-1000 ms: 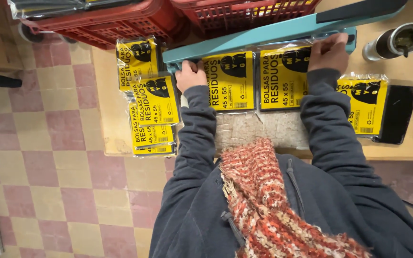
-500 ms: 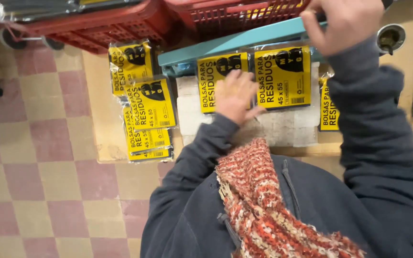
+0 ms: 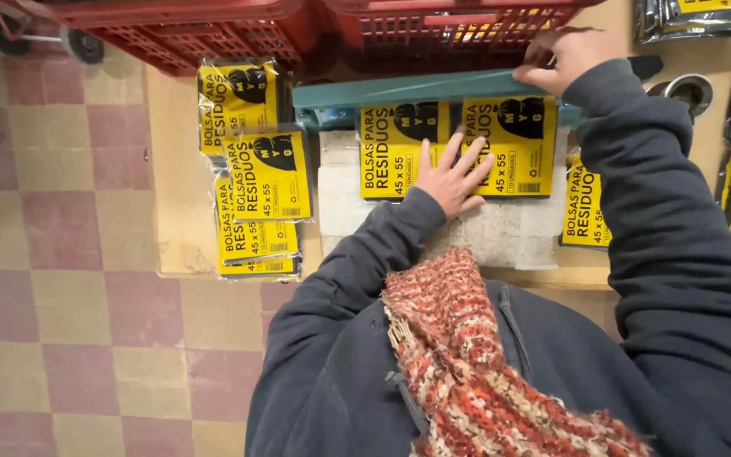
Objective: Packaging stacks of plastic garbage bags using a heat sealer.
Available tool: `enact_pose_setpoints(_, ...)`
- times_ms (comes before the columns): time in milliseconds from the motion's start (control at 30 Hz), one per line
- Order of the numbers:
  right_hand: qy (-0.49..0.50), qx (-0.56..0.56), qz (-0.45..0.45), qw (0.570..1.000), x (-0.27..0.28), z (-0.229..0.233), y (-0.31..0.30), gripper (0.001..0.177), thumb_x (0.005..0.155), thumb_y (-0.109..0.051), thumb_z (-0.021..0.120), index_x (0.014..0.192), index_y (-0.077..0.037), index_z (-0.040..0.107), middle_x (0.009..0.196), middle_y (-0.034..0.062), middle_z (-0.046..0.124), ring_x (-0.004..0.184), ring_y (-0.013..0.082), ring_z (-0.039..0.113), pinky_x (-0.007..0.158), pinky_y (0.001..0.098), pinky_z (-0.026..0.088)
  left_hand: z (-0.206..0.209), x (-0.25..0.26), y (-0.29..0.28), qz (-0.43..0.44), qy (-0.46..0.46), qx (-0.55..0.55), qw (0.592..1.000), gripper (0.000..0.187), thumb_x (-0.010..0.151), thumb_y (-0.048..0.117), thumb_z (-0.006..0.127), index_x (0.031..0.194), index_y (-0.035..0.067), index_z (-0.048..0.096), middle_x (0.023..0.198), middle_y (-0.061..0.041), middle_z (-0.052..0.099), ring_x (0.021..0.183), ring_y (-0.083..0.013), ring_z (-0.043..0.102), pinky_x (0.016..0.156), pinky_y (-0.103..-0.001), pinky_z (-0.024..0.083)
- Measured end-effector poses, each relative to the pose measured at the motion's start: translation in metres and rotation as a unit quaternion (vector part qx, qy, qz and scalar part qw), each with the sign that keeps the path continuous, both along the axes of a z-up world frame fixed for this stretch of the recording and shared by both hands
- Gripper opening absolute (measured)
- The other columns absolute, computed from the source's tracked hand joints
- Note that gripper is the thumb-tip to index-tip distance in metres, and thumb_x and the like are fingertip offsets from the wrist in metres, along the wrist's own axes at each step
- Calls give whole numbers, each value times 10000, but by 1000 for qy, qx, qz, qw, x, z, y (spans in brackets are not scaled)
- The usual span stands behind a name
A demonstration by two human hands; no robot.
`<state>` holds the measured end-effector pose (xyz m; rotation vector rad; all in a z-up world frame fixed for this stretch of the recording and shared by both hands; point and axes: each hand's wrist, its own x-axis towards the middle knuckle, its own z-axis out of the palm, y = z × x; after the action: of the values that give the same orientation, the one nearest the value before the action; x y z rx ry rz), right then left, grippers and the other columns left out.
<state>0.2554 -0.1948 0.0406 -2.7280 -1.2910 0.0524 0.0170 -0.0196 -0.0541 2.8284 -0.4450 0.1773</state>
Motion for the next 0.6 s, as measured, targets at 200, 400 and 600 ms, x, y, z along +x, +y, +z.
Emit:
enact_pose_setpoints(200,89,-16,-47,995,1,-16,-5,363,1017,-526,702,1072,-172,761,954,62,752,881,276,711,769,411,542,-7,4,-5,5,-3,-23,1000,839,826,674,650,1511,232,453,1627,-79,321,1516,-373,231,1056,-830,277)
enact_pose_setpoints(400,176,-22,-51,983,20,-60,-4,419,1068,-525,678,1147,-121,757,983,111,757,899,282,721,808,410,552,26,-29,76,140,-122,-221,958,505,877,435,752,1245,115,619,1230,-108,616,1170,-327,565,971,-502,479)
enact_pose_setpoints(600,176,7,-70,982,18,-77,-21,316,1075,-392,720,1134,-83,738,1009,124,757,933,273,728,867,400,561,-4,-94,259,520,-159,-96,834,366,848,291,766,1054,4,671,1013,-171,694,941,-370,638,852,-454,505)
